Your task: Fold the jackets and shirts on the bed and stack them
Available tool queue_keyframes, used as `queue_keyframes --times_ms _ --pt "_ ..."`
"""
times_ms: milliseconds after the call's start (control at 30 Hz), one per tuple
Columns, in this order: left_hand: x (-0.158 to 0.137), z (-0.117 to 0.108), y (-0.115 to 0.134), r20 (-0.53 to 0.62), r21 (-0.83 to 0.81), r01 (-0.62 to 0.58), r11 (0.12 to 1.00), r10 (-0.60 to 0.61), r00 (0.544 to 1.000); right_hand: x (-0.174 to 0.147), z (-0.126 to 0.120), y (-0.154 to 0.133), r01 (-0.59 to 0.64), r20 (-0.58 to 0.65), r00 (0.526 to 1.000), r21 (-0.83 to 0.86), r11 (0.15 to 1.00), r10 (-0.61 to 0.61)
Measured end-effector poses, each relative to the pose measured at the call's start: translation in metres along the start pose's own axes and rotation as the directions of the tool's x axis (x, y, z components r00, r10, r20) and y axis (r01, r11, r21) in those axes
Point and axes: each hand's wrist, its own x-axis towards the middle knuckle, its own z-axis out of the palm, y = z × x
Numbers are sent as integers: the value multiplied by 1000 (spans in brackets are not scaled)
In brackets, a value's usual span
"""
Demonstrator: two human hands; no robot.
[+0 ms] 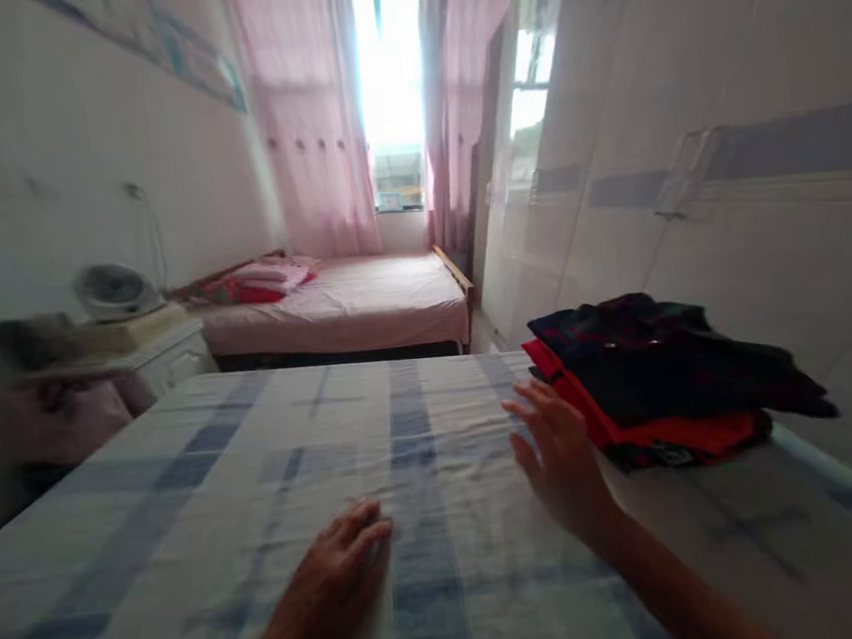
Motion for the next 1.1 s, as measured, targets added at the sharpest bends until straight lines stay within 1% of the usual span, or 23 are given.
queue_keyframes --times_ms 67,133,200,267,300,367,600,933,1100 --pt "1 -4 4 15 -12 8 1000 -8 1000 -22 24 -19 5 138 990 33 999 -9" --pt "2 -7 6 27 -21 17 1000 -17 1000 -39 42 -31 -8 276 961 60 998 -9" --pt "3 -9 8 36 -32 25 999 -24 999 -48 53 -36 -46 428 904 69 997 12" --pt "3 -11 9 46 -37 28 999 -26 999 -50 56 -35 -79 515 857 71 994 31" --pt "3 -11 9 50 -39 28 999 -26 998 -50 56 -33 -92 530 847 71 993 41" --pt "2 -11 8 53 -41 26 999 -24 998 -48 54 -31 -110 535 843 74 991 53" --pt "1 -10 5 31 -27 -9 1000 10 999 -47 51 -35 -114 522 851 93 989 49" --pt "1 -10 4 57 -5 -19 1000 19 998 -48 52 -34 -115 517 855 108 987 43" --pt "0 -9 3 35 -14 -15 1000 16 999 -48 53 -33 -116 515 856 107 987 45"
